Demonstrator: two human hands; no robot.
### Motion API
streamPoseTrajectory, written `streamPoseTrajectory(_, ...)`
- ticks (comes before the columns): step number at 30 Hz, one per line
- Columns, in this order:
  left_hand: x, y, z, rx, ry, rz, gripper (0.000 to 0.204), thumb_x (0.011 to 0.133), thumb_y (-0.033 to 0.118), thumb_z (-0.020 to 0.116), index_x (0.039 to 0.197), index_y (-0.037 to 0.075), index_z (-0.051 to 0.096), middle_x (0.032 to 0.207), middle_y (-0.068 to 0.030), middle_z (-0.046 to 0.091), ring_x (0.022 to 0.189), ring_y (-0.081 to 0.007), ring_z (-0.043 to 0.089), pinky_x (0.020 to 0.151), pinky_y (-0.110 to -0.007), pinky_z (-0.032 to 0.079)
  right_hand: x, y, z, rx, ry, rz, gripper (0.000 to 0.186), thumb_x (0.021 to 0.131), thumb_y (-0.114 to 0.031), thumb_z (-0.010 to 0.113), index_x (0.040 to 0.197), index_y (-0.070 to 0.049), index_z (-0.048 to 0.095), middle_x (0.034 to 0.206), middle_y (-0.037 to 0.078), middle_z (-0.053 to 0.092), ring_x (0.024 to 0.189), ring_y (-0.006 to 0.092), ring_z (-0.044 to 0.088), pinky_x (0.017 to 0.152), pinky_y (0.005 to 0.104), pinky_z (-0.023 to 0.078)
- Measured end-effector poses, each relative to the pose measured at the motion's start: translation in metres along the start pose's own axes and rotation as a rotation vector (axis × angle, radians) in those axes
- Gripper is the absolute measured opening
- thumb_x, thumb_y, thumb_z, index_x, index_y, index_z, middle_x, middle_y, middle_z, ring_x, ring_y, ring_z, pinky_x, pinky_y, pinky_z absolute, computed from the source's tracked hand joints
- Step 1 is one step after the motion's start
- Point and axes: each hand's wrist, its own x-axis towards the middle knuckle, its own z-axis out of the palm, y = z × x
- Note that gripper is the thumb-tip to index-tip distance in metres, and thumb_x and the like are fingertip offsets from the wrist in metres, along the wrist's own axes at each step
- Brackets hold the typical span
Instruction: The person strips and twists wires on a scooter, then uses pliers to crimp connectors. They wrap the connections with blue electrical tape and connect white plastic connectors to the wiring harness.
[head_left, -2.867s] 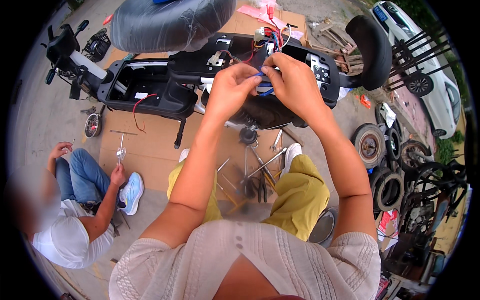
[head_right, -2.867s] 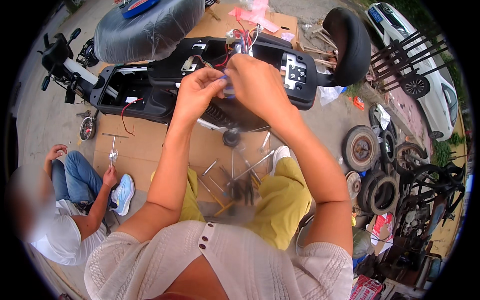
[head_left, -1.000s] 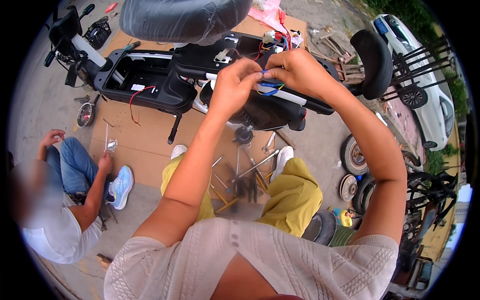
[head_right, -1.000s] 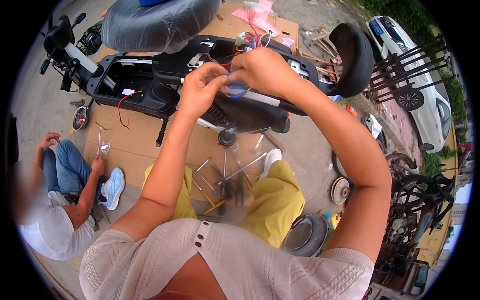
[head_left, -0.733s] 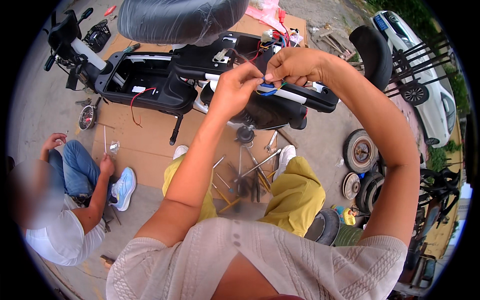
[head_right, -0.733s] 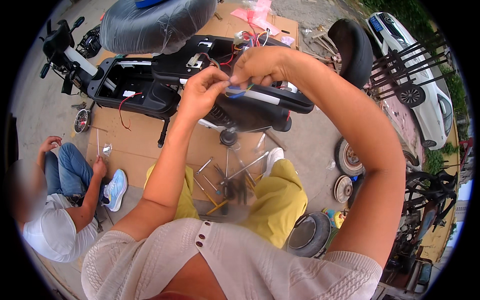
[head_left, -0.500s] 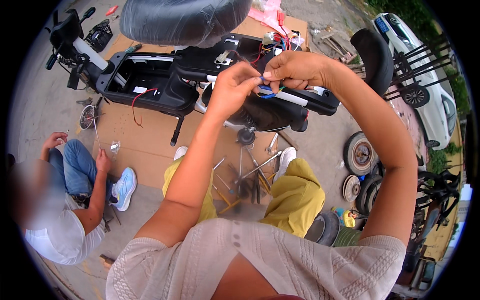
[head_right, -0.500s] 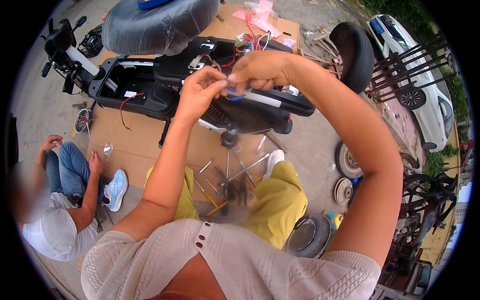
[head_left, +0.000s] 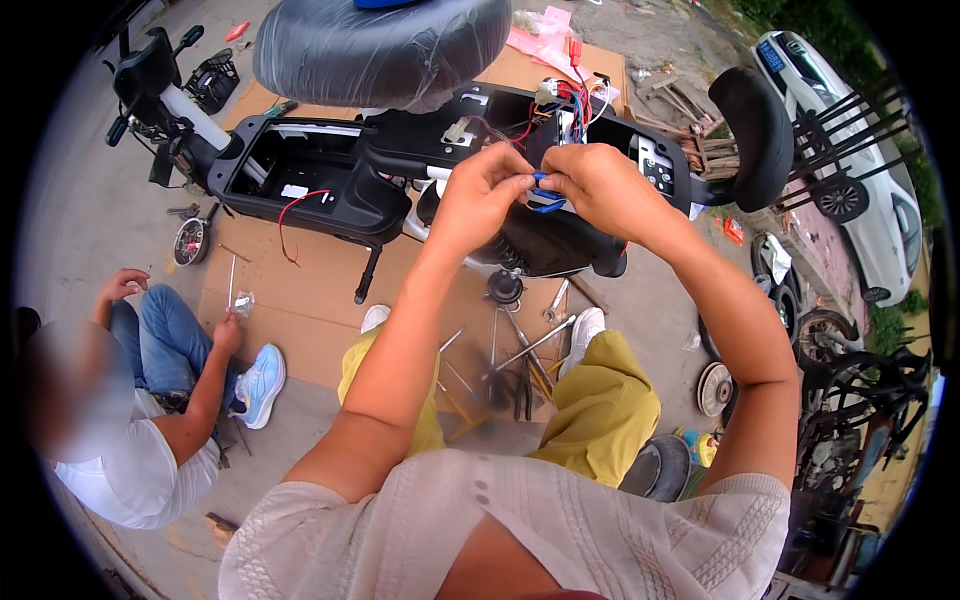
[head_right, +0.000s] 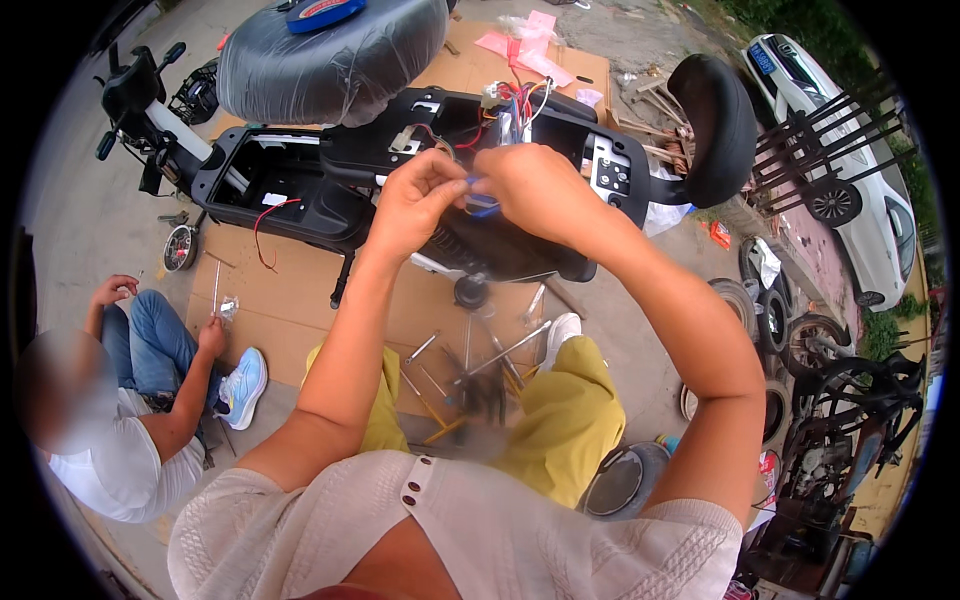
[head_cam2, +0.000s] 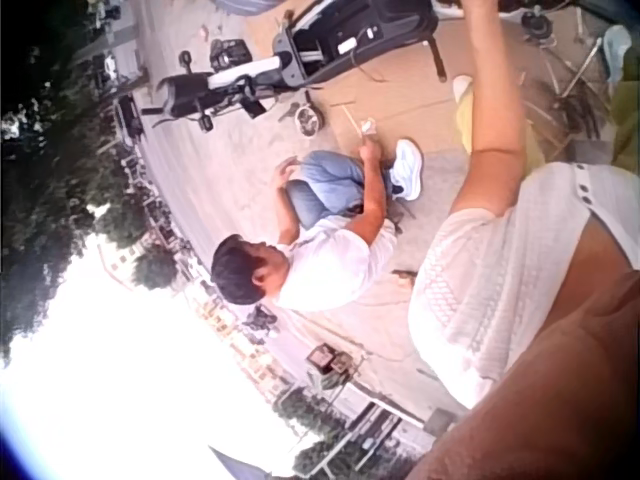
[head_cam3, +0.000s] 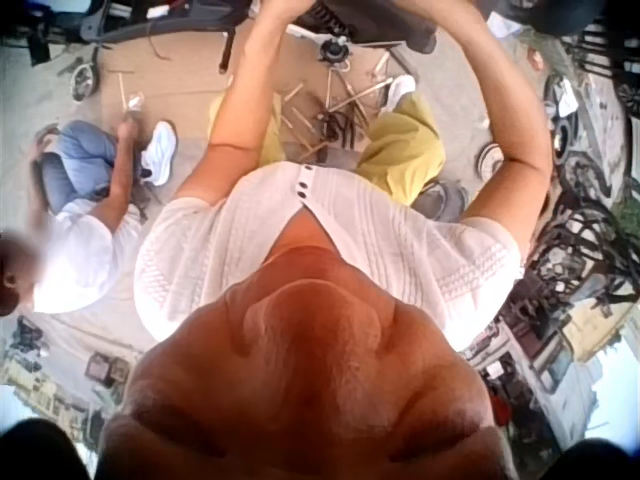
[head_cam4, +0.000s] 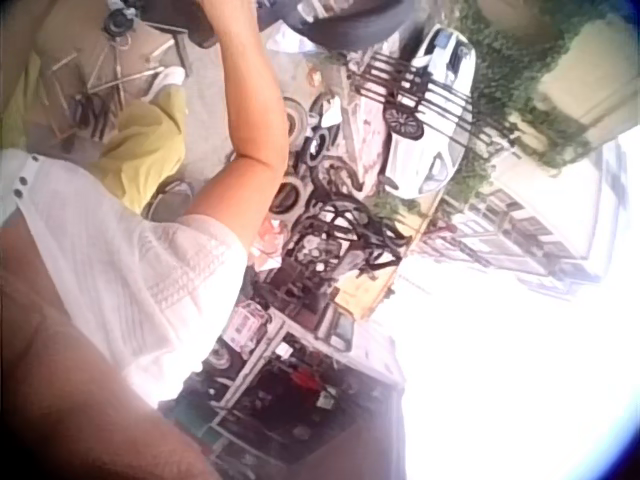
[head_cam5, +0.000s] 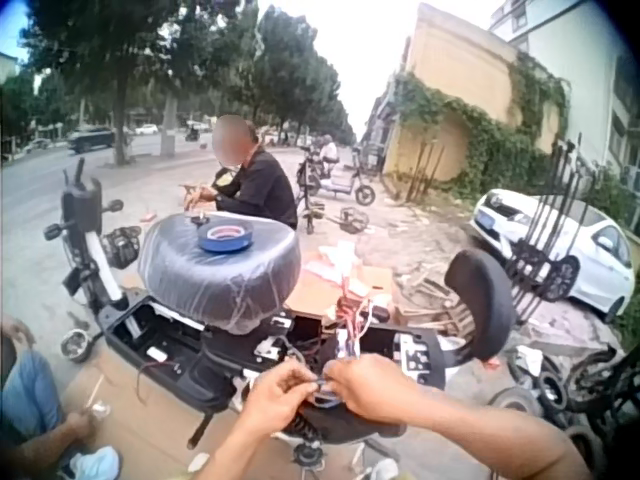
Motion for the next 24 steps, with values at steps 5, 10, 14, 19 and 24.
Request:
streamPoseTrajectory(5, -0.003, 0.008, 0.006, 0.144, 0.109, -0.054, 0.006, 0.088, 0.001, 0.065, 0.093, -0.002, 0.065, 0.077, -0.0027, 0.064, 0.07, -0.0105, 0.058, 0.067, -0.025, 0.047, 0.006, 0.002, -0.013, 0.156, -0.055, 0.029, 0.015, 0.088, -0.013, 0.066, 0.093, 0.002, 0.064, 0.082, 0.021, 0.064, 0.079, 0.0403, 0.061, 0.069, 0.0431, 0.048)
streamPoseTrajectory(10, 0.004, 0.001, 0.01, 0.208, 0.194, 0.152, 0.016, 0.086, 0.002, 0.068, 0.101, -0.003, 0.071, 0.094, -0.0074, 0.066, 0.086, -0.0142, 0.062, 0.08, -0.027, 0.049, -0.008, 0.0, 0.009, 0.056, 0.274, -0.003, 0.016, 0.09, -0.014, 0.063, 0.095, 0.001, 0.063, 0.087, 0.019, 0.061, 0.081, 0.0414, 0.06, 0.069, 0.0456, 0.048)
streamPoseTrajectory(14, 0.003, -0.002, 0.005, 0.342, 0.04, 0.069, 0.017, 0.091, 0.003, 0.064, 0.106, -0.004, 0.069, 0.103, -0.0057, 0.064, 0.081, -0.0135, 0.061, 0.072, -0.025, 0.049, -0.016, 0.002, 0.021, 0.153, 0.359, 0.049, 0.017, 0.093, -0.016, 0.062, 0.094, 0.001, 0.062, 0.086, 0.018, 0.059, 0.081, 0.0414, 0.059, 0.069, 0.047, 0.048)
streamPoseTrajectory(19, 0.0, -0.001, 0.009, 0.59, 0.102, 0.292, 0.013, 0.089, 0.0, 0.059, 0.099, -0.006, 0.066, 0.099, -0.0158, 0.065, 0.088, -0.0293, 0.064, 0.079, -0.034, 0.051, -0.013, -0.01, 0.038, 0.076, 0.472, 0.129, 0.02, 0.094, -0.02, 0.061, 0.088, -0.001, 0.059, 0.082, 0.017, 0.053, 0.078, 0.0412, 0.058, 0.065, 0.0481, 0.046)
streamPoseTrajectory(24, 0.005, -0.007, 0.014, 0.598, 0.172, 0.298, 0.012, 0.088, 0.0, 0.061, 0.097, -0.006, 0.065, 0.098, -0.0177, 0.065, 0.086, -0.033, 0.064, 0.078, -0.035, 0.05, -0.007, -0.009, 0.05, 0.13, 0.591, 0.196, 0.023, 0.094, -0.019, 0.062, 0.082, -0.001, 0.055, 0.085, 0.016, 0.055, 0.074, 0.042, 0.056, 0.061, 0.0472, 0.044)
